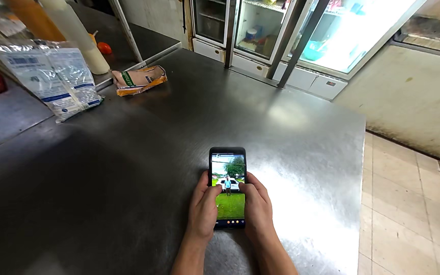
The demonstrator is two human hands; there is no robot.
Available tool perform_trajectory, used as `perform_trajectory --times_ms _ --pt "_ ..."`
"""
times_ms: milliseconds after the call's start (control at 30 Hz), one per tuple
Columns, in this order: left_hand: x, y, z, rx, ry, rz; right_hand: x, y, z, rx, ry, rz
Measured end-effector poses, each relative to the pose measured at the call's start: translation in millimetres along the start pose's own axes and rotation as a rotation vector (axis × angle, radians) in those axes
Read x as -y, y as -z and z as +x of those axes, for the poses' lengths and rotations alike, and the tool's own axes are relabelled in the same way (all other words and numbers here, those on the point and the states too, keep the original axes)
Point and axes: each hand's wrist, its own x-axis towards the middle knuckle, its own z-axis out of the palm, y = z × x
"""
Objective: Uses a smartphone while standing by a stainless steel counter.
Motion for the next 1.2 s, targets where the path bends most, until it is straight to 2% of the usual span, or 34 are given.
perform_trajectory --times_ms 1200 --pt "1.2 0.2 0.0 0.022 -0.031 0.004 0.1 -0.3 -1.2 0.02 0.004 0.044"
